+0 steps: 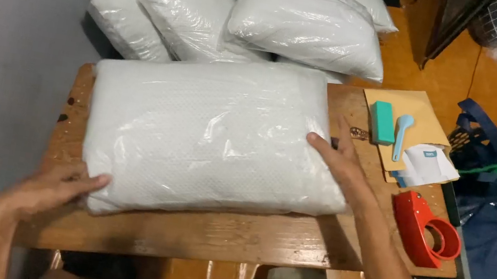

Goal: Placing a pillow into a zippered carrying bag, zipping it shut, and applying product labels to the exterior.

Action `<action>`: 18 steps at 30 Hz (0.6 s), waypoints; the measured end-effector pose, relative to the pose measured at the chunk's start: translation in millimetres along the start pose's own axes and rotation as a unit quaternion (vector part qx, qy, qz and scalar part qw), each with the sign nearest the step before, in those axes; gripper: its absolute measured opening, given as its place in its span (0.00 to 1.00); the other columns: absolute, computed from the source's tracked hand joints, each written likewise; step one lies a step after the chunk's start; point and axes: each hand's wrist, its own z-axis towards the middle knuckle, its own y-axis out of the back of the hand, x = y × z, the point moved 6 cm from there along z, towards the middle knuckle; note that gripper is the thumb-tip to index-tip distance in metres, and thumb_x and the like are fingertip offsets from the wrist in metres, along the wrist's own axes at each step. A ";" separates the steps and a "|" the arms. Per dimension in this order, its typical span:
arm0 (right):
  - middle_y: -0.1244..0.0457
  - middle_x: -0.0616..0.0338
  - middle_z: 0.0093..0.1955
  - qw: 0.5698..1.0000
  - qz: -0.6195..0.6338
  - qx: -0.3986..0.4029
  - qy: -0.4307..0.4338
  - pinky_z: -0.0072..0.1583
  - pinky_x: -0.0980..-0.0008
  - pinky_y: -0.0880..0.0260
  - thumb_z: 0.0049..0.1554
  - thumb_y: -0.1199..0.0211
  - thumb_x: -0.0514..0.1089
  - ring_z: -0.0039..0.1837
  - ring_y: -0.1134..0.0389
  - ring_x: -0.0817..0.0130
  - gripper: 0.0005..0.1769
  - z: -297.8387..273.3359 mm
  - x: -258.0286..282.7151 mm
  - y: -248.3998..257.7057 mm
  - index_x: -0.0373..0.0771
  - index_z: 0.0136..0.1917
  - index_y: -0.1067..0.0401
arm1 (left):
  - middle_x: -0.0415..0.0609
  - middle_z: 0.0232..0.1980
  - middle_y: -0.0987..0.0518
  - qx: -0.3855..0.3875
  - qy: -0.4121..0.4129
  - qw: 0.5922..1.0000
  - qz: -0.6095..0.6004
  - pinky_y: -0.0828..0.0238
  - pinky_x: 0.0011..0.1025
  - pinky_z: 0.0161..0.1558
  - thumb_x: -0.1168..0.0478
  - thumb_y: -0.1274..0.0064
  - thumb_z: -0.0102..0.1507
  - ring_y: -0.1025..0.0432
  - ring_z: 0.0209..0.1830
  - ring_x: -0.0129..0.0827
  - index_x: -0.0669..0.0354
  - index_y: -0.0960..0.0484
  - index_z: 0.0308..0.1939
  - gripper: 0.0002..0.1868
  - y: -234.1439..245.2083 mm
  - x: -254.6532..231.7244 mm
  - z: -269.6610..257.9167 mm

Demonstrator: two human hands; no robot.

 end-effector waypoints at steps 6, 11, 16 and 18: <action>0.60 0.68 0.87 0.984 -0.146 0.104 0.003 0.79 0.55 0.56 0.48 0.41 0.62 0.84 0.58 0.64 0.55 25.3 -9.4 20.2 0.59 0.84 0.59 | 0.50 0.53 0.10 0.027 0.078 0.996 -0.015 0.29 0.33 0.49 0.34 0.56 0.61 0.18 0.46 0.43 0.53 0.10 0.55 0.35 -2.2 -30.5 -51.0; 0.57 0.53 0.83 0.952 -0.289 -0.029 0.096 0.74 0.50 0.55 0.55 0.60 0.70 0.82 0.58 0.54 0.43 9.8 67.0 4.6 0.53 0.79 0.45 | 0.67 0.62 0.26 -0.245 -0.071 0.965 0.059 0.47 0.55 0.65 0.30 0.65 0.68 0.39 0.67 0.65 0.64 0.29 0.65 0.41 62.9 -88.3 -12.6; 0.71 0.44 0.86 0.865 -0.369 -0.046 0.336 0.74 0.25 0.84 0.56 0.66 0.79 0.84 0.76 0.42 0.48 55.9 81.9 -63.3 0.60 0.83 0.53 | 0.47 0.84 0.70 -0.213 -0.218 0.951 -0.040 0.83 0.62 0.75 0.32 0.71 0.65 0.82 0.82 0.44 0.39 0.51 0.81 0.42 17.8 -170.0 -4.2; 0.66 0.48 0.87 0.856 -0.437 0.019 0.274 0.75 0.23 0.79 0.59 0.68 0.84 0.86 0.71 0.43 0.45 63.9 48.5 -88.2 0.69 0.83 0.54 | 0.53 0.85 0.57 -0.226 -0.228 0.944 0.073 0.83 0.72 0.71 0.19 0.73 0.65 0.71 0.84 0.55 0.33 0.46 0.81 0.46 -3.5 -161.8 40.5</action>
